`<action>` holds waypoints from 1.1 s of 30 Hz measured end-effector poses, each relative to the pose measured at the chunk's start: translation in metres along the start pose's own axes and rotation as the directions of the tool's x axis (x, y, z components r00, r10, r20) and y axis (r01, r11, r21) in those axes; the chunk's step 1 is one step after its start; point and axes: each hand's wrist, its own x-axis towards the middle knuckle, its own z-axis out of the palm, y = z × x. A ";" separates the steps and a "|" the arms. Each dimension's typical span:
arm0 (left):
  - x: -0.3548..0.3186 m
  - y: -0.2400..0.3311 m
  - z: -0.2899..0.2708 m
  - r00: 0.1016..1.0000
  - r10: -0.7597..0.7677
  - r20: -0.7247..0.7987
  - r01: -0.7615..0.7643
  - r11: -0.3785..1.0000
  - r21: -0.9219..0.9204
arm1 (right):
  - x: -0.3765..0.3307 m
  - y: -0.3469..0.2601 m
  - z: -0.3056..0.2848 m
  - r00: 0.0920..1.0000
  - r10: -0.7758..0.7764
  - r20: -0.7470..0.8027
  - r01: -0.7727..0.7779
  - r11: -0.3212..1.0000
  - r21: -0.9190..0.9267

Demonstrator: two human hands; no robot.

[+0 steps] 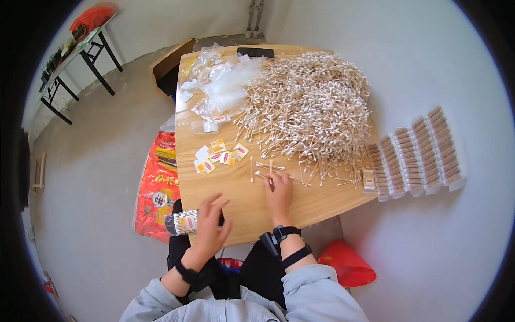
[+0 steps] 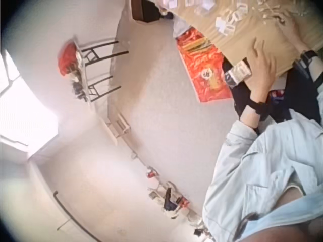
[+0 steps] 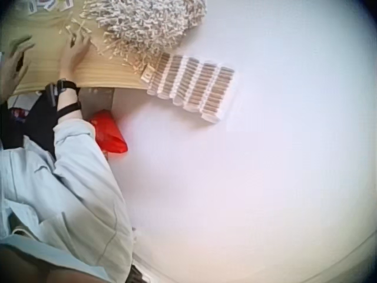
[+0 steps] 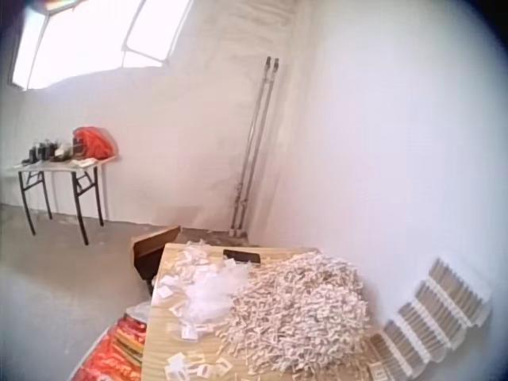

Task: Count, align, and package cotton swabs into small plastic bags.

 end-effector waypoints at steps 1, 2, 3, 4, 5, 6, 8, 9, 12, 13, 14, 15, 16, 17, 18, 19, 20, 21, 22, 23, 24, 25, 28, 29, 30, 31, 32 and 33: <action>0.009 -0.002 0.017 0.999 0.010 0.044 -0.012 0.999 0.049 | -0.002 -0.004 -0.004 0.999 0.029 -0.024 -0.028 0.998 0.065; 0.016 -0.009 0.035 0.996 0.017 0.087 -0.026 0.995 0.097 | -0.005 0.000 -0.008 1.000 0.006 -0.014 -0.005 0.996 0.089; 0.024 -0.009 0.047 0.991 0.019 0.133 -0.039 0.988 0.149 | -0.009 0.003 -0.012 1.000 -0.014 -0.001 0.014 0.993 0.120; 0.029 -0.008 0.057 0.991 0.007 0.131 -0.033 0.979 0.202 | -0.013 0.006 -0.015 0.999 -0.035 0.012 0.033 0.988 0.150; 0.034 -0.006 0.066 0.992 -0.006 0.128 -0.027 0.967 0.254 | -0.017 0.009 -0.019 0.996 -0.083 0.009 0.081 0.986 0.143; 0.040 -0.005 0.073 0.992 -0.020 0.125 -0.019 0.952 0.306 | -0.021 0.008 -0.025 0.991 -0.131 0.007 0.129 0.982 0.135; 0.054 -0.012 0.091 0.994 0.009 0.105 -0.045 0.937 0.346 | -0.022 0.006 -0.032 0.986 -0.166 0.019 0.162 0.976 0.143; 0.058 -0.012 0.097 0.994 0.024 0.105 -0.061 0.930 0.362 | -0.023 0.006 -0.036 0.989 -0.144 0.029 0.138 0.979 0.153; 0.058 -0.013 0.101 0.990 -0.054 0.131 -0.010 0.896 0.443 | -0.023 0.007 -0.039 0.997 -0.071 0.034 0.063 0.979 0.192; 0.054 -0.011 0.096 0.986 -0.083 0.144 0.004 0.878 0.479 | -0.021 0.007 -0.037 0.999 -0.044 0.027 0.037 0.977 0.208; 0.045 -0.008 0.087 0.981 -0.113 0.156 0.017 0.857 0.515 | -0.019 0.007 -0.036 1.000 -0.009 0.017 0.005 0.975 0.224; 0.034 -0.005 0.076 0.976 -0.144 0.161 0.031 0.833 0.552 | -0.016 0.005 -0.033 1.000 0.023 0.008 -0.024 0.970 0.243; 0.023 -0.005 0.067 0.971 -0.136 0.195 -0.001 0.817 0.577 | -0.014 0.002 -0.029 0.999 0.050 0.004 -0.049 0.963 0.266; 0.010 -0.006 0.058 0.965 -0.130 0.228 -0.034 0.800 0.599 | -0.012 0.001 -0.027 1.000 0.026 0.010 -0.028 0.975 0.220; -0.002 -0.006 0.052 0.958 -0.128 0.258 -0.063 0.781 0.621 | -0.011 -0.001 -0.024 1.000 0.000 0.020 -0.004 0.985 0.175; -0.013 -0.008 0.055 0.953 -0.082 0.293 -0.097 0.831 0.548 | -0.009 -0.002 -0.024 0.999 -0.024 0.025 0.021 0.992 0.122; -0.024 -0.013 0.060 0.946 -0.033 0.323 -0.130 0.873 0.470 | -0.008 -0.003 -0.023 0.997 -0.078 0.028 0.075 0.991 0.107; -0.024 -0.010 0.061 0.938 0.019 0.347 -0.160 0.910 0.382 | -0.008 -0.002 -0.022 0.990 -0.134 0.034 0.131 0.988 0.086; -0.023 -0.008 0.063 0.921 0.038 0.387 -0.182 0.921 0.344 | -0.009 -0.002 -0.022 0.981 -0.190 0.041 0.187 0.980 0.065; -0.020 -0.004 0.065 0.903 0.058 0.427 -0.204 0.930 0.304 | -0.009 0.000 -0.022 0.979 -0.171 0.115 0.155 0.978 0.137; -0.015 0.002 0.067 0.883 0.081 0.462 -0.221 0.940 0.260 | -0.010 0.001 -0.025 0.968 -0.160 0.192 0.120 0.972 0.202; -0.012 0.003 0.071 0.897 0.072 0.437 -0.197 0.948 0.249 | -0.009 0.002 -0.027 0.952 -0.151 0.268 0.079 0.962 0.262; -0.004 0.009 0.083 0.953 0.068 0.295 -0.169 0.928 0.332 | 0.009 -0.002 -0.028 0.981 0.125 0.147 -0.172 0.912 0.371; 0.002 0.011 0.088 0.961 0.037 0.274 -0.141 0.918 0.372 | 0.017 -0.003 -0.026 0.991 0.103 0.088 -0.127 0.934 0.333; 0.010 0.010 0.095 0.966 0.009 0.258 -0.117 0.906 0.407 | 0.025 -0.003 -0.024 0.996 0.083 0.027 -0.087 0.953 0.289; 0.016 0.008 0.100 0.971 -0.019 0.239 -0.092 0.892 0.443 | 0.032 -0.002 -0.023 0.998 0.058 -0.033 -0.049 0.969 0.241; 0.021 0.006 0.105 0.973 -0.020 0.231 -0.094 0.876 0.473 | 0.036 0.002 -0.021 0.999 0.029 -0.014 -0.026 0.985 0.169; 0.025 0.003 0.109 0.975 -0.021 0.222 -0.096 0.859 0.503 | 0.039 0.006 -0.019 1.000 0.000 0.007 -0.001 0.995 0.096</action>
